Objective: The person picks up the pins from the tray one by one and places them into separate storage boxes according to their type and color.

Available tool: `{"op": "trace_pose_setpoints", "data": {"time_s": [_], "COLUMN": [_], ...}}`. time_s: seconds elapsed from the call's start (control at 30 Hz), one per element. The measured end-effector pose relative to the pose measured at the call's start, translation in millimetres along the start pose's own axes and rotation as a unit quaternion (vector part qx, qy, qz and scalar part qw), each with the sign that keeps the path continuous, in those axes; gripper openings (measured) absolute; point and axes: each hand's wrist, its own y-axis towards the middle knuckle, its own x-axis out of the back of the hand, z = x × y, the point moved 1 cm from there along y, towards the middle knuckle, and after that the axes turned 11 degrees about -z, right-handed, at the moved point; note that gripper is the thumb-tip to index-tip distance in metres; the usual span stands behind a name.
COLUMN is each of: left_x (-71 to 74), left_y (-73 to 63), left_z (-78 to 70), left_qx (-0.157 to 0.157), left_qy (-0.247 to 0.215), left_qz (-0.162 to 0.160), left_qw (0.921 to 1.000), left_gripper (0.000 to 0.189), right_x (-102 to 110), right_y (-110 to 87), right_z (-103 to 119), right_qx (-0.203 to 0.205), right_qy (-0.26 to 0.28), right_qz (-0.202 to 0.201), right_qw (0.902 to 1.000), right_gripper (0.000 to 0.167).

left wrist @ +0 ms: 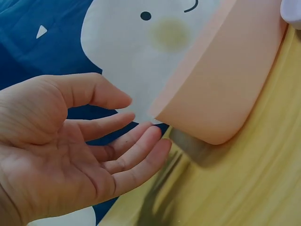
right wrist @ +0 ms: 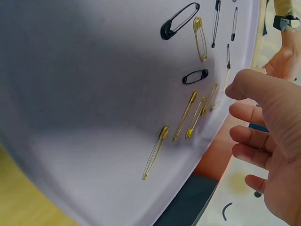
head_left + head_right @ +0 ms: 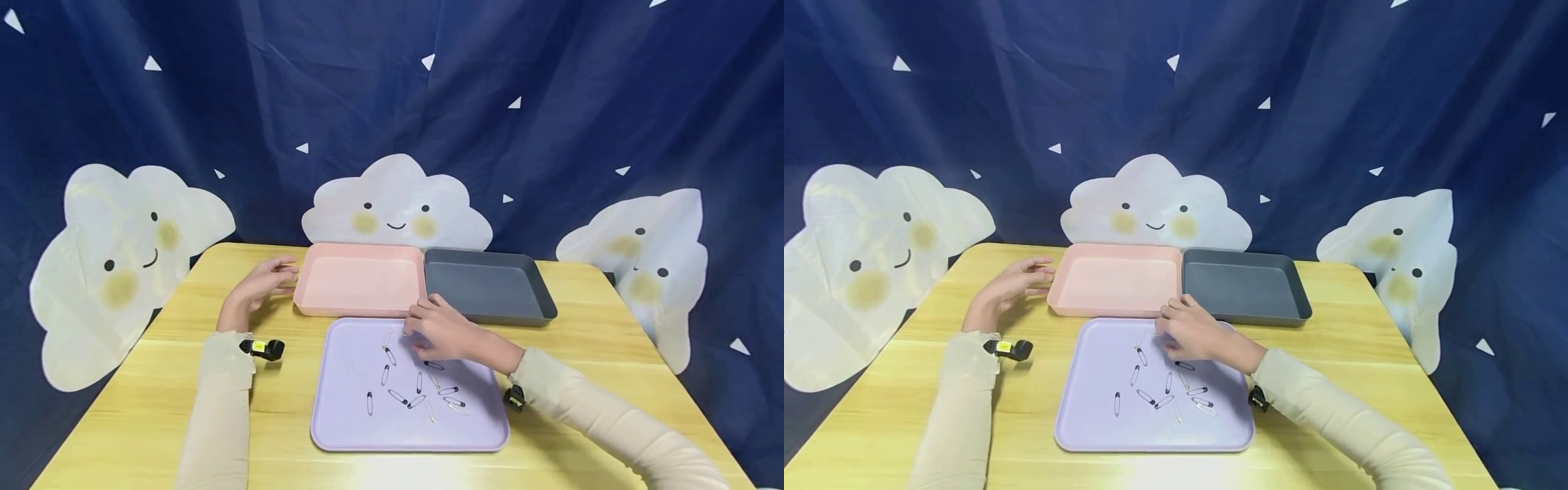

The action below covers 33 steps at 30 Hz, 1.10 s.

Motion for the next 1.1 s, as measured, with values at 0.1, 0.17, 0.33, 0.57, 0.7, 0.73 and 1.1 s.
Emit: {"op": "trace_pose_setpoints", "data": {"time_s": [0.1,0.17,0.33,0.57,0.7,0.73,1.1], "left_x": [-0.5,-2.7,-3.5,-1.5,-2.4,-2.7,-4.0], "left_y": [1.4,2.8,4.9,6.1,8.3,8.8,13.4], "left_z": [4.0,5.7,9.8,14.3,15.3,15.5,17.4], "left_qx": [0.009,0.013,0.01,0.012,0.013,0.013,0.016], "left_qy": [0.001,0.003,0.007,-0.018,-0.034,-0.035,-0.036], "left_qz": [0.015,0.021,0.017,0.008,0.005,0.004,-0.004], "left_qw": [0.9998,0.9997,0.9998,0.9997,0.9993,0.9993,0.9992], "left_gripper": [0.062,0.062,0.062,0.059,0.057,0.057,0.06], "right_x": [-3,-5,-10,-13,-15,-16,-19], "right_y": [2.8,2.9,4.1,7.9,10.3,10.7,9.4], "right_z": [1,0,-2,-6,-8,-8,-7], "right_qx": [0.008,0.009,0.011,0.012,0.004,0.001,0.02], "right_qy": [-0.007,-0.012,-0.022,-0.018,-0.008,-0.005,-0.01], "right_qz": [0.012,0.023,0.041,0.059,0.075,0.08,0.068], "right_qw": [0.9999,0.9996,0.9989,0.998,0.9971,0.9968,0.9974], "right_gripper": [0.019,0.02,0.02,0.021,0.024,0.024,0.025]}}
